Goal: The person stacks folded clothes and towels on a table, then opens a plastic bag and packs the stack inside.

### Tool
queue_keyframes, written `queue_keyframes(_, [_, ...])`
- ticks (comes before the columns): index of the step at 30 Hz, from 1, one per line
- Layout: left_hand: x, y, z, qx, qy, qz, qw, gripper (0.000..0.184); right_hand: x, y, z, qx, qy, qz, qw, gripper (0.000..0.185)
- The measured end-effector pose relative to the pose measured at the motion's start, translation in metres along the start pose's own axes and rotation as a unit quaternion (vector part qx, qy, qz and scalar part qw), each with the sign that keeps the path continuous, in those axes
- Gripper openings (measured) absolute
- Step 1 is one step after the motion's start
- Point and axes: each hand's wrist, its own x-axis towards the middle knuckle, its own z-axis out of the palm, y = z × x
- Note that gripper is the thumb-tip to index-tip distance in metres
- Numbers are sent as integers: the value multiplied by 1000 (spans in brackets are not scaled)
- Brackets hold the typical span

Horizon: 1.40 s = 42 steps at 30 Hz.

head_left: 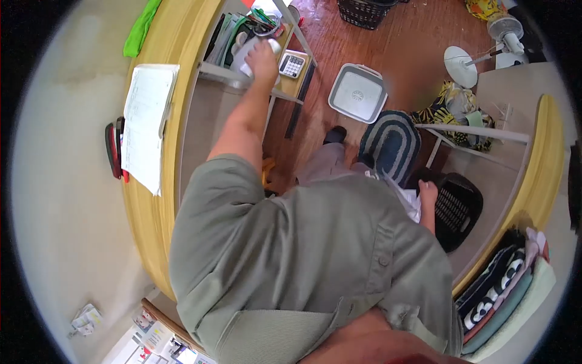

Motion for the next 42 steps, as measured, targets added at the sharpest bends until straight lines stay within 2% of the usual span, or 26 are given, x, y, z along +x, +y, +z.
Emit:
queue_keyframes(3, [1, 2, 43, 50, -71, -85, 993, 22, -14, 24, 15, -36, 27, -2, 999, 39])
queue_keyframes(5, [1, -3, 71, -21, -196, -198, 960, 26, -16, 52, 31, 68, 12, 67, 995, 39])
queue_keyframes(8, [2, -12, 63, 11, -246, -195, 949, 23, -25, 38, 39, 47, 108, 41, 992, 39])
queue_keyframes(9, [1, -12, 55, 12, -250, -192, 949, 23, -26, 16, 24, 101, 5, 72, 992, 34])
queue_keyframes(12, [1, -10, 38, -13, -212, -166, 963, 22, -9, 11, 21, 62, -1, 64, 996, 28])
queue_keyframes(14, [0, 2, 32, -17, -171, -170, 970, 23, -18, -42, 0, 5, 6, -10, 1000, 25])
queue_keyframes(15, [-2, 12, 29, -17, -168, -171, 971, 23, -17, -56, -3, -119, 86, -134, 980, 25])
queue_keyframes(16, [-7, 27, 24, -71, -137, -65, 986, 24, -17, -73, -5, -238, 164, -254, 923, 25])
queue_keyframes(17, [-17, 45, 15, -121, -106, 41, 986, 26, -19, -100, -9, -248, 98, -229, 936, 18])
queue_keyframes(18, [-25, 72, -30, -256, -157, 89, 950, 32, -23, -125, -8, -246, 96, -234, 936, 18])
queue_keyframes(19, [-42, 105, -20, -349, -264, 118, 891, 43, -27, -148, -6, -92, -30, -191, 977, 15])
queue_keyframes(20, [-60, 123, -74, -488, -296, 184, 800, 53, -32, -169, -9, 63, -155, -139, 976, 11])
queue_keyframes(21, [-79, 145, -86, -586, -313, 312, 679, 62, -38, -189, -17, 62, -156, -145, 975, 11])
queue_keyframes(22, [-75, 154, -139, -587, -476, 355, 550, 64, -45, -208, -28, 176, -249, -149, 941, 8])
queue_keyframes(23, [-91, 168, -148, -619, -526, 344, 471, 59, -51, -224, -43, 286, -337, -148, 885, 4])
queue_keyframes(24, [-103, 179, -152, -645, -571, 331, 385, 54, -58, -235, -64, 333, -335, -117, 874, 3])
queue_keyframes(25, [-105, 179, -157, -645, -571, 333, 383, 54, -57, -232, -79, 347, -302, -133, 878, 4])
queue_keyframes(28, [-87, 165, -179, -546, -561, 350, 515, 39, -53, -212, -124, 449, -212, -119, 860, 7])
queue_keyframes(29, [-85, 160, -172, -526, -609, 311, 505, 41, -65, -218, -139, 488, -163, -83, 853, 8])
queue_keyframes(31, [-66, 146, -173, -461, -523, 423, 579, 43, -66, -200, -154, 551, -122, -76, 822, 10])
queue_keyframes(35, [-41, 129, -166, -501, -569, 279, 590, 39, -86, -154, -150, 648, -83, -52, 755, 30])
queue_keyframes(38, [-23, 142, -200, -508, -509, 232, 655, 32, -117, -125, -117, 692, -41, -31, 720, 32])
queue_keyframes(39, [-25, 149, -153, -612, -551, 186, 536, 33, -134, -123, -107, 731, -17, -5, 682, 33])
queue_keyframes(40, [-29, 163, -177, -678, -588, 107, 427, 38, -152, -127, -104, 773, 0, 11, 634, 32])
queue_keyframes(41, [-26, 171, -165, -694, -623, 100, 345, 40, -167, -125, -92, 789, 37, 26, 613, 30])
queue_keyframes(42, [-29, 184, -169, -676, -638, 87, 360, 37, -178, -118, -78, 802, 74, 40, 591, 28])
